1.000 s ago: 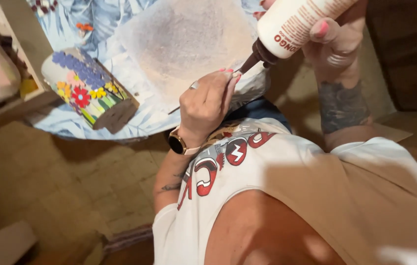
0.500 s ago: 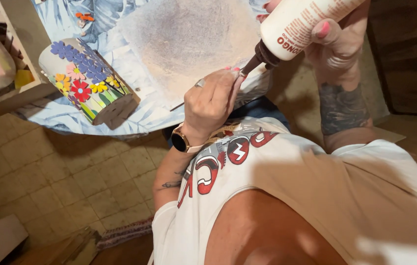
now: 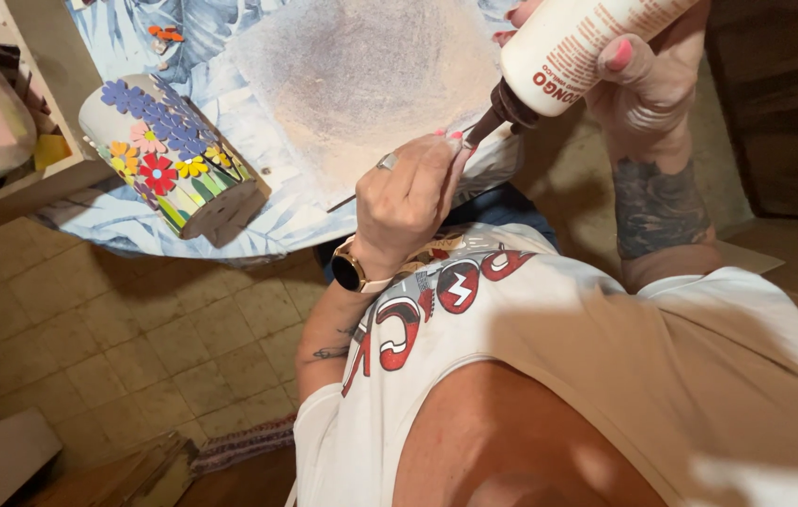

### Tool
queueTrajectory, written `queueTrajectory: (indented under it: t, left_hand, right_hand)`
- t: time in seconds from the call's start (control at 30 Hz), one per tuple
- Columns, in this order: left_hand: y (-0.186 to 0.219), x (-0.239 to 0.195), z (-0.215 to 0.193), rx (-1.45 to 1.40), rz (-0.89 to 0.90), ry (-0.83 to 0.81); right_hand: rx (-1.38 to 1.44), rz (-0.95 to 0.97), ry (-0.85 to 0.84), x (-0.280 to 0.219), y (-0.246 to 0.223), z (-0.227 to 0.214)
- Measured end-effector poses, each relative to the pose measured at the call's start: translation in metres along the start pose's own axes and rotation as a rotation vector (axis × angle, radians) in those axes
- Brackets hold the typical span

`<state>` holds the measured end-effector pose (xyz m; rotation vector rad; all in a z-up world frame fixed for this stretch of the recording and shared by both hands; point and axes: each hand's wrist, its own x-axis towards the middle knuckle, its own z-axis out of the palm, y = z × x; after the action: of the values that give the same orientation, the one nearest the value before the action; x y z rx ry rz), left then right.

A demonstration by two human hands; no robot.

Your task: Decorating a cylindrical container with small floral cutouts using glue.

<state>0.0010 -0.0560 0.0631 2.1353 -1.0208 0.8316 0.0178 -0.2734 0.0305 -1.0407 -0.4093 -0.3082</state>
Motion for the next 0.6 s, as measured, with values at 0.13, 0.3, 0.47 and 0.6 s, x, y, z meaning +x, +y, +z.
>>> queueTrajectory:
  t: [0.13, 0.3, 0.47, 0.6]
  left_hand:
    - [0.000, -0.001, 0.000, 0.013, 0.000, -0.002]
    - [0.002, -0.001, 0.001, 0.011, 0.000, -0.010]
    - [0.003, 0.001, 0.000, 0.019, 0.010, 0.008]
    - [0.004, 0.002, 0.000, 0.030, 0.007, 0.012]
  right_hand:
    - [-0.044, 0.046, -0.001, 0.007, -0.014, 0.019]
    - [-0.022, 0.013, 0.019, 0.001, -0.003, 0.004]
    - [-0.032, -0.028, -0.019, 0.003, -0.004, 0.007]
    - [-0.011, -0.021, 0.006, 0.000, -0.002, 0.002]
